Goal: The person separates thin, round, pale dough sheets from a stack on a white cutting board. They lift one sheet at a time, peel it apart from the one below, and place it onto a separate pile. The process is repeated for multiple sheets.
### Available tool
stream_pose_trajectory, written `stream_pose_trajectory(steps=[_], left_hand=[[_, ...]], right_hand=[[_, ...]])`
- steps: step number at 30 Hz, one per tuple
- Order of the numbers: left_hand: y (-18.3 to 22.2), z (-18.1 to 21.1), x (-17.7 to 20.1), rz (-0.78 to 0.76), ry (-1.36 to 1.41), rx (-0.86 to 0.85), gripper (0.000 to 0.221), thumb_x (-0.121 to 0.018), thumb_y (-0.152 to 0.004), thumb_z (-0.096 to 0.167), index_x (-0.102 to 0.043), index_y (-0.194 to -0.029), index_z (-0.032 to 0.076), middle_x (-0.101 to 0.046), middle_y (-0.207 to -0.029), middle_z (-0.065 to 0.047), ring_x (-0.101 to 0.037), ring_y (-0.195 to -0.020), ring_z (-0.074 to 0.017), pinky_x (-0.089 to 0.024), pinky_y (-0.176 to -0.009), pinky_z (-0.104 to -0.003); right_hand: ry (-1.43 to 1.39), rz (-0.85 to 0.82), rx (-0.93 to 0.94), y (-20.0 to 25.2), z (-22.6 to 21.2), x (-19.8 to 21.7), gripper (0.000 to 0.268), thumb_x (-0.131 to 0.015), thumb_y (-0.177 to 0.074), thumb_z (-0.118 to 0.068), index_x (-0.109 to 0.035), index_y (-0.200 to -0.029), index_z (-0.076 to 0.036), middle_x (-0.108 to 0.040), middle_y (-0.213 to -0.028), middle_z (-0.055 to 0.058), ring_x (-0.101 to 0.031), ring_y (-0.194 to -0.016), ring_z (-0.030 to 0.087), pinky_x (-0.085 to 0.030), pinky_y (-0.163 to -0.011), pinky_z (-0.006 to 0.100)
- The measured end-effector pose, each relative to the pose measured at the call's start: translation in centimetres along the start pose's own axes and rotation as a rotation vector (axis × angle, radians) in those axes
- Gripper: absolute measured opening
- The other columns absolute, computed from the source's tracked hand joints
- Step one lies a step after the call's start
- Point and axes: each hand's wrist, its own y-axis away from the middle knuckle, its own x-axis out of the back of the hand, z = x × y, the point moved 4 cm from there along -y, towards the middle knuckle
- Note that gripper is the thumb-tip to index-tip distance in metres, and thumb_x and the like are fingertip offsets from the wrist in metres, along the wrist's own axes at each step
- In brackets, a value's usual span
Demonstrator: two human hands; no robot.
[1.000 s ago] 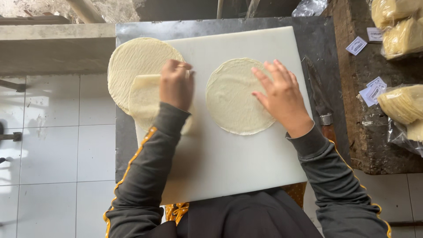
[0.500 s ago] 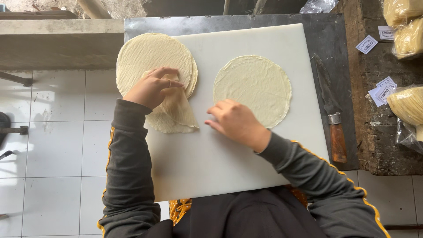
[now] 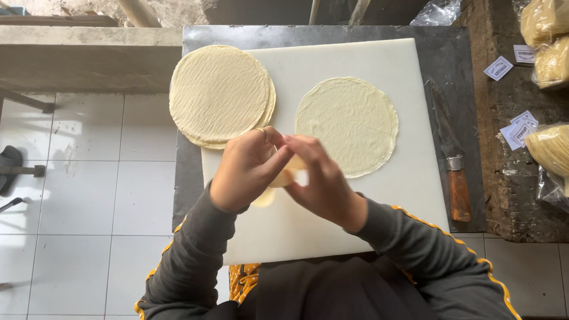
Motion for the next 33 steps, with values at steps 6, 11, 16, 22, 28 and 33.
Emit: stream_pose_trajectory(steps=[6, 11, 16, 22, 28, 33], left_hand=[[-0.4, 1.0, -0.8, -0.538, 0.022, -0.233, 0.052, -0.092, -0.067, 0.033, -0.07, -0.102, 0.001, -0.06, -0.095, -0.005, -0.061, -0.085, -0.0148, -0.053, -0.072, -0.03], [-2.3, -1.2, -2.4, -0.555, 0.063, -0.107, 0.044, -0.088, -0.078, 0.03, -0.067, -0.105, 0.004, -0.068, -0.092, -0.001, -0.066, -0.086, -0.0109, -0.055, -0.075, -0.025], [-7.0, -1.0, -3.1, -0.322, 0.244, -0.163, 0.035, -0.086, -0.084, 0.021, -0.067, -0.107, 0.003, -0.071, -0.094, -0.004, -0.066, -0.088, -0.009, -0.056, -0.078, -0.024], [-10.2, 2.0, -2.2, 0.174, -0.167, -0.673, 0.023, -0.089, -0.088, 0.014, -0.071, -0.099, 0.004, -0.075, -0.092, -0.004, -0.072, -0.086, -0.0141, -0.057, -0.084, -0.03], [-7.6, -2.0, -5.8, 0.066, -0.373, -0.804, 0.011, -0.084, -0.082, 0.009, -0.076, -0.087, 0.014, -0.072, -0.092, 0.0, -0.068, -0.089, -0.0213, -0.054, -0.08, -0.036], [-5.5, -6.5, -8.4, -0.043, -0.472, -0.783, 0.012, -0.083, -0.078, 0.011, -0.079, -0.088, 0.018, -0.07, -0.09, 0.004, -0.064, -0.096, -0.0205, -0.047, -0.083, -0.038]], right_hand=[[-0.05, -0.086, -0.132, 1.6, 1.3, 7.9, 0.024, -0.076, -0.087, 0.001, -0.072, -0.11, -0.003, -0.077, -0.095, 0.01, -0.077, -0.08, 0.017, -0.062, -0.067, 0.025], [-0.147, -0.226, -0.411, 2.9, 3.9, 12.2, 0.016, -0.071, -0.092, -0.013, -0.076, -0.105, -0.004, -0.08, -0.084, 0.006, -0.078, -0.064, 0.01, -0.06, -0.05, 0.019], [0.222, -0.203, -0.153, 0.3, 6.3, 13.7, 0.017, -0.07, -0.099, -0.019, -0.078, -0.101, -0.003, -0.079, -0.098, 0.013, -0.068, -0.062, 0.014, -0.053, -0.049, 0.021], [0.388, 0.051, 0.033, -1.2, 8.7, 17.3, 0.016, -0.074, -0.111, -0.02, -0.075, -0.106, -0.005, -0.077, -0.105, 0.011, -0.077, -0.095, 0.021, -0.062, -0.076, 0.027], [0.354, -0.128, -0.036, 2.2, 10.5, 14.9, 0.007, -0.079, -0.09, -0.012, -0.077, -0.098, -0.011, -0.078, -0.105, 0.007, -0.073, -0.108, 0.024, -0.061, -0.097, 0.036], [0.379, -0.252, -0.203, 7.1, 11.4, 11.7, 0.015, -0.08, -0.077, -0.004, -0.079, -0.092, -0.008, -0.075, -0.109, 0.007, -0.066, -0.118, 0.028, -0.057, -0.1, 0.039]])
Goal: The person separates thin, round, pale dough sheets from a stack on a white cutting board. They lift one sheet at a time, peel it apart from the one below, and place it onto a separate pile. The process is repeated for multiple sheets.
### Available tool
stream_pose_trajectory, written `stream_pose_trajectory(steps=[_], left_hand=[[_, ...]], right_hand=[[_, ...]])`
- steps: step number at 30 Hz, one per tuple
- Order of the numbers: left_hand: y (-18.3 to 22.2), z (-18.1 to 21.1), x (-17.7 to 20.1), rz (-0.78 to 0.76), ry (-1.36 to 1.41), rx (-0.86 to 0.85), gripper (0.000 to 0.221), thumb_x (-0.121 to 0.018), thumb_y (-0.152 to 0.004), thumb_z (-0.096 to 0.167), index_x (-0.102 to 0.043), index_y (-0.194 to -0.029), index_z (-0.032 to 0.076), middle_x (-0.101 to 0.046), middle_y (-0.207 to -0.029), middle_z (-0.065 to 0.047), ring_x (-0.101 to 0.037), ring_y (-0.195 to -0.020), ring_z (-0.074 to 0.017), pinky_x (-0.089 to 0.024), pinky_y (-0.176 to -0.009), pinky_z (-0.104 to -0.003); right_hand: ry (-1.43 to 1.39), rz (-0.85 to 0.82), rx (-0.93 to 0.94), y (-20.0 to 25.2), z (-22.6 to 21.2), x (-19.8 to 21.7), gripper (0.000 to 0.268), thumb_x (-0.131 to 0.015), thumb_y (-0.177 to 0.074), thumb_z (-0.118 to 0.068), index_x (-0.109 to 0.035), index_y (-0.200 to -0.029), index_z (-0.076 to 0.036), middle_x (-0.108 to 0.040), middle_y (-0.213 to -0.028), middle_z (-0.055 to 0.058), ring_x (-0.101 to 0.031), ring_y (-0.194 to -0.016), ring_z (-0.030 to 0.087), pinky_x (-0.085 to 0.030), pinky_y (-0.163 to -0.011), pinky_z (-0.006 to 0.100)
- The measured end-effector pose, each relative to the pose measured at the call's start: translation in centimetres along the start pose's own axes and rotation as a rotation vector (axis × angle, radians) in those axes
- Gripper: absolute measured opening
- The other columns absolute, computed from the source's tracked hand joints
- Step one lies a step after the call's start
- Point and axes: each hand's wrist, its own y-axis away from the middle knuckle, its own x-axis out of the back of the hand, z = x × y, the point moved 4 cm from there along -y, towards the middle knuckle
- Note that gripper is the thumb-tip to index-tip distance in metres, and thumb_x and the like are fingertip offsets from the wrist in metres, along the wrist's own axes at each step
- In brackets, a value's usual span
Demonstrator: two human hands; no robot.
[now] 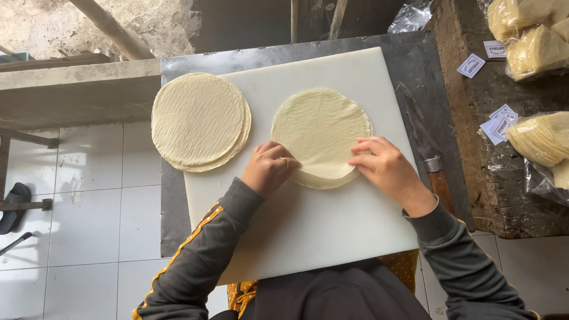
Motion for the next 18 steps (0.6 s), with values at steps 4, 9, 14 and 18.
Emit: stream_pose_trajectory(steps=[4, 9, 14, 18], left_hand=[[0.8, -1.3, -0.2, -0.073, 0.02, -0.019, 0.011, -0.085, -0.08, 0.017, -0.08, -0.089, 0.02, -0.069, -0.09, 0.007, -0.062, -0.098, -0.0177, -0.046, -0.085, -0.038], [0.5, -0.8, 0.0, -0.069, -0.016, -0.102, 0.011, -0.085, -0.078, 0.019, -0.079, -0.086, 0.022, -0.068, -0.09, 0.009, -0.062, -0.1, -0.0165, -0.046, -0.085, -0.037], [0.3, -0.5, 0.2, -0.112, -0.059, -0.102, 0.008, -0.085, -0.082, 0.019, -0.08, -0.087, 0.024, -0.066, -0.09, 0.011, -0.061, -0.1, -0.0141, -0.046, -0.088, -0.036], [0.3, -0.2, 0.5, -0.076, 0.009, -0.104, 0.017, -0.086, -0.076, 0.03, -0.079, -0.087, 0.019, -0.067, -0.101, 0.002, -0.059, -0.106, -0.0203, -0.045, -0.091, -0.043]], right_hand=[[0.027, -0.002, -0.011, 0.9, 0.2, -0.1, 0.014, -0.081, -0.077, -0.007, -0.079, -0.091, -0.008, -0.072, -0.112, 0.007, -0.065, -0.121, 0.029, -0.056, -0.101, 0.04], [0.061, -0.023, -0.022, 0.9, -0.3, 0.6, 0.012, -0.08, -0.078, -0.009, -0.079, -0.089, -0.009, -0.072, -0.112, 0.008, -0.064, -0.122, 0.029, -0.055, -0.102, 0.04], [0.107, -0.077, -0.047, 0.5, -0.9, 0.8, 0.012, -0.079, -0.081, -0.013, -0.08, -0.093, -0.011, -0.071, -0.115, 0.006, -0.062, -0.125, 0.027, -0.054, -0.105, 0.04], [0.094, -0.202, -0.057, -0.4, -2.0, 2.0, 0.027, -0.08, -0.074, -0.023, -0.08, -0.099, -0.011, -0.068, -0.124, 0.009, -0.059, -0.129, 0.03, -0.05, -0.104, 0.044]])
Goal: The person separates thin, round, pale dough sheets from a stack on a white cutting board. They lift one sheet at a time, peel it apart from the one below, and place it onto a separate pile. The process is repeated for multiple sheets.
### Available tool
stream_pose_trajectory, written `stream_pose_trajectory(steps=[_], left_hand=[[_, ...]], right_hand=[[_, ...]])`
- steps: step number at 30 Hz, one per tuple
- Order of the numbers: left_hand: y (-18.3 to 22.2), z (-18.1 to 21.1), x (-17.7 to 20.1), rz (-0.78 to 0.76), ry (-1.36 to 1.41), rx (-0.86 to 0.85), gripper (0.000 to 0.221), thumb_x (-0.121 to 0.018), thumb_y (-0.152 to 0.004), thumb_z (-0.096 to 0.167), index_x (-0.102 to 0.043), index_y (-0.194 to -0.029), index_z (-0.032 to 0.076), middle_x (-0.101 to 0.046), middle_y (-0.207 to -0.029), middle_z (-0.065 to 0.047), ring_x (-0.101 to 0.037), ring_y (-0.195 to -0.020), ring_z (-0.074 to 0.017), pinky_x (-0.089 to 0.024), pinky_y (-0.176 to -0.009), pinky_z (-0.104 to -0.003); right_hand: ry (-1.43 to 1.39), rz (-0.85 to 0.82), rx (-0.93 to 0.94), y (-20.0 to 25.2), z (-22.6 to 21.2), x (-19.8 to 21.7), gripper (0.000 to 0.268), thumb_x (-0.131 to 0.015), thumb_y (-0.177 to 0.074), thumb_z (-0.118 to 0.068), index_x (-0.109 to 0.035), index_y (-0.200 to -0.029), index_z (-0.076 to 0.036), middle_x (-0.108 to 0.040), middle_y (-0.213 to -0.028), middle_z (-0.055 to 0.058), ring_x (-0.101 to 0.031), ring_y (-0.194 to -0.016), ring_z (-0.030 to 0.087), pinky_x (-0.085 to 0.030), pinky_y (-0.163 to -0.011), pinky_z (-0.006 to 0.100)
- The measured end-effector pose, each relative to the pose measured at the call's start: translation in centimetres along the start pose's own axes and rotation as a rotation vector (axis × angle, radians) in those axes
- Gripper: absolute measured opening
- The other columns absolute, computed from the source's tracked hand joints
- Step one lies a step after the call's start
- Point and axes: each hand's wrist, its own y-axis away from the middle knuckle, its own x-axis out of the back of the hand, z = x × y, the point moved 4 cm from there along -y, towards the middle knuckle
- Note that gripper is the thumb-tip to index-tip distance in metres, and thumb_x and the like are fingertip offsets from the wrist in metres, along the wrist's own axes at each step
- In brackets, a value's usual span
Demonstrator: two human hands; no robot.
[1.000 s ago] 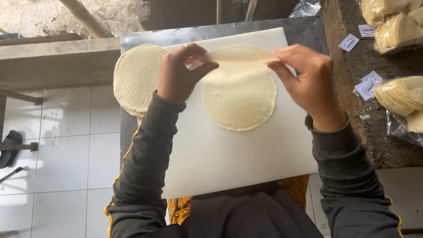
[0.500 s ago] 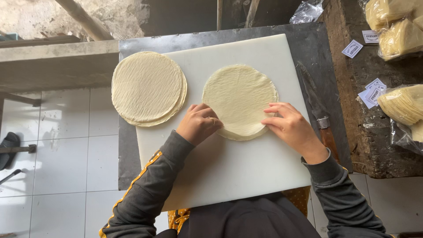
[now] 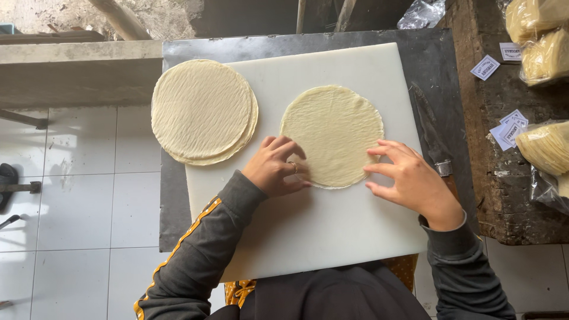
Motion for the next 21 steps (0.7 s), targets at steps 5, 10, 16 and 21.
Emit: stream_pose_trajectory(steps=[5, 10, 16, 21], left_hand=[[0.2, -1.4, 0.7, 0.228, -0.451, 0.249, 0.019, -0.085, -0.08, 0.031, -0.076, -0.088, 0.016, -0.066, -0.124, -0.005, -0.059, -0.119, -0.0252, -0.045, -0.096, -0.046], [1.9, -7.6, 3.9, 0.258, -0.487, 0.797, 0.046, -0.089, -0.074, 0.037, -0.072, -0.099, 0.002, -0.058, -0.107, -0.017, -0.057, -0.1, -0.032, -0.052, -0.08, -0.045], [2.1, -8.4, 3.7, 0.302, -0.41, 0.851, 0.025, -0.085, -0.085, 0.032, -0.074, -0.088, 0.01, -0.059, -0.101, -0.008, -0.059, -0.093, -0.0286, -0.052, -0.074, -0.045], [0.8, -8.9, 3.0, 0.21, -0.538, 0.845, 0.012, -0.078, -0.08, 0.019, -0.074, -0.08, 0.008, -0.063, -0.098, -0.01, -0.062, -0.091, -0.031, -0.055, -0.073, -0.045]], right_hand=[[-0.079, 0.021, 0.039, -2.7, -2.2, 1.1, 0.035, -0.079, -0.083, -0.028, -0.077, -0.111, -0.008, -0.065, -0.133, 0.013, -0.057, -0.132, 0.032, -0.052, -0.103, 0.043], [-0.375, 0.049, 0.108, -8.2, -3.6, -1.1, 0.028, -0.075, -0.092, -0.03, -0.077, -0.108, -0.007, -0.075, -0.117, 0.009, -0.074, -0.105, 0.023, -0.06, -0.091, 0.036], [-0.984, 0.011, -0.202, -13.8, -3.8, -7.9, 0.022, -0.069, -0.097, -0.022, -0.076, -0.11, -0.006, -0.079, -0.101, 0.006, -0.076, -0.095, 0.014, -0.062, -0.082, 0.026], [-0.702, 0.132, -0.088, -13.2, -2.8, -9.8, 0.017, -0.071, -0.094, -0.013, -0.078, -0.106, -0.003, -0.078, -0.1, 0.008, -0.076, -0.089, 0.015, -0.061, -0.079, 0.026]])
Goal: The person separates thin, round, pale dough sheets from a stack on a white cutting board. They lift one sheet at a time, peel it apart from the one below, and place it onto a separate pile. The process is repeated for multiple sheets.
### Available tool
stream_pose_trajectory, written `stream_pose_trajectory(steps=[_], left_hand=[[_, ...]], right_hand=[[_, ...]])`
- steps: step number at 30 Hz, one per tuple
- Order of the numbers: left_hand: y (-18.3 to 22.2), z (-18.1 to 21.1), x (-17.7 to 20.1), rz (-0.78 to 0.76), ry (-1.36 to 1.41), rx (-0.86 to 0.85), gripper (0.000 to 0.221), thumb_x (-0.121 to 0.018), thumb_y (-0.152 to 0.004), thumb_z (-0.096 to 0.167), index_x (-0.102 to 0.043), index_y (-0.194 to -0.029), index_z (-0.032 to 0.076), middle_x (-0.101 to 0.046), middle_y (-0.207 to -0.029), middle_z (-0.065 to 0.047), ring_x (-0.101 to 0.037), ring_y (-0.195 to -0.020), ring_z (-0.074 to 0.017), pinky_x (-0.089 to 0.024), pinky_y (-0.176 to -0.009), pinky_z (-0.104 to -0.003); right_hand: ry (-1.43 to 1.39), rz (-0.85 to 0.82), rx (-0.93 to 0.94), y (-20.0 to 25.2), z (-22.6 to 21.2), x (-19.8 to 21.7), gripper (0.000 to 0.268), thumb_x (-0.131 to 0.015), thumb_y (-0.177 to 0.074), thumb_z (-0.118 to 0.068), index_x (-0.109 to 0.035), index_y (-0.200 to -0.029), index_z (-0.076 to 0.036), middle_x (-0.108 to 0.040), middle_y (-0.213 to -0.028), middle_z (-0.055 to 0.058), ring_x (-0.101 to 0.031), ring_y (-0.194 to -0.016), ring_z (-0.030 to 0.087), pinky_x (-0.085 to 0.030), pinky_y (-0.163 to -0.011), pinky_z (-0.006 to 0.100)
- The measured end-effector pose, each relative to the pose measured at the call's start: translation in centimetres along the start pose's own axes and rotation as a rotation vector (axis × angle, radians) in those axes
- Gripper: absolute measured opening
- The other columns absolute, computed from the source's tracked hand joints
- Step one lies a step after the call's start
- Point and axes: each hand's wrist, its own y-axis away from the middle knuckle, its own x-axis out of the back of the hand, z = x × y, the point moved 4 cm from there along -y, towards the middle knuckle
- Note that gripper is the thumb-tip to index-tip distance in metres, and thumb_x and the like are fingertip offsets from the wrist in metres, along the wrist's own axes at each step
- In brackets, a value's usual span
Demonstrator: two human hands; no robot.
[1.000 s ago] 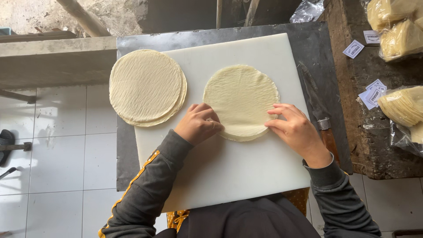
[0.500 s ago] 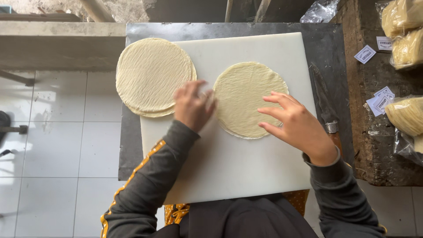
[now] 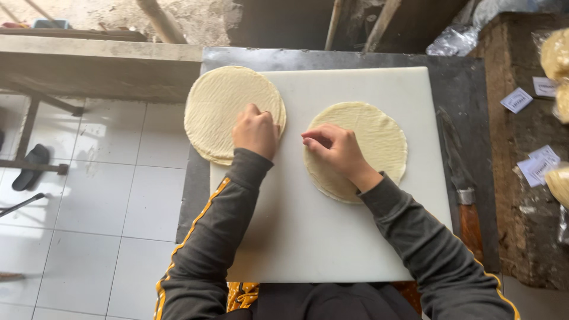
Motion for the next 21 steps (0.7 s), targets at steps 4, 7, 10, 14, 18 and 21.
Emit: stream_pose_trajectory(steps=[4, 7, 10, 14, 18, 21], left_hand=[[-0.8, 0.4, -0.4, -0.077, -0.163, 0.005, 0.006, -0.068, -0.08, 0.007, -0.073, -0.084, 0.007, -0.064, -0.099, -0.011, -0.065, -0.092, -0.0308, -0.057, -0.072, -0.041], [-0.9, 1.1, 1.3, 0.052, -0.041, -0.024, 0.013, -0.07, -0.081, 0.013, -0.069, -0.086, 0.0, -0.063, -0.093, -0.014, -0.066, -0.09, -0.0325, -0.056, -0.071, -0.041], [0.7, 1.7, 4.0, 0.14, 0.247, -0.02, 0.008, -0.066, -0.095, 0.008, -0.065, -0.094, -0.001, -0.061, -0.097, -0.016, -0.064, -0.085, -0.0336, -0.054, -0.074, -0.044], [5.2, 5.4, 5.2, 0.112, 0.418, -0.223, 0.006, -0.069, -0.089, 0.007, -0.066, -0.091, 0.002, -0.062, -0.093, -0.014, -0.065, -0.082, -0.0335, -0.054, -0.072, -0.043], [6.3, 6.1, 4.6, 0.061, 0.549, -0.287, 0.009, -0.072, -0.084, 0.009, -0.066, -0.088, 0.004, -0.062, -0.092, -0.013, -0.066, -0.079, -0.0321, -0.054, -0.071, -0.04], [5.9, 4.7, 3.6, -0.048, 0.71, -0.152, 0.01, -0.074, -0.087, 0.011, -0.067, -0.089, 0.005, -0.065, -0.094, -0.01, -0.07, -0.071, -0.0234, -0.056, -0.065, -0.035]], right_hand=[[-0.132, -0.04, 0.017, -0.2, 0.5, -0.1, 0.02, -0.07, -0.095, -0.015, -0.076, -0.11, -0.003, -0.078, -0.102, 0.007, -0.077, -0.094, 0.014, -0.062, -0.083, 0.027], [-0.2, -0.044, -0.004, -0.1, 0.8, -0.1, 0.025, -0.069, -0.097, -0.018, -0.074, -0.114, -0.001, -0.078, -0.104, 0.008, -0.077, -0.096, 0.016, -0.064, -0.085, 0.028], [-0.556, -0.1, -0.196, -0.2, 1.8, -0.4, 0.034, -0.062, -0.1, -0.024, -0.067, -0.125, 0.0, -0.075, -0.113, 0.011, -0.076, -0.105, 0.02, -0.065, -0.088, 0.029], [-0.949, -0.181, -0.395, 0.7, 2.8, -1.6, 0.043, -0.056, -0.099, -0.033, -0.062, -0.128, -0.001, -0.074, -0.118, 0.015, -0.077, -0.102, 0.024, -0.067, -0.084, 0.033], [-0.75, -0.081, -0.428, 1.0, 3.8, -1.8, 0.035, -0.067, -0.104, -0.025, -0.065, -0.115, 0.008, -0.069, -0.107, 0.012, -0.07, -0.095, 0.016, -0.063, -0.081, 0.034], [-0.816, -0.037, -0.494, 1.3, 4.2, -2.0, 0.029, -0.067, -0.098, -0.022, -0.065, -0.115, 0.002, -0.07, -0.105, 0.008, -0.07, -0.091, 0.015, -0.063, -0.081, 0.034]])
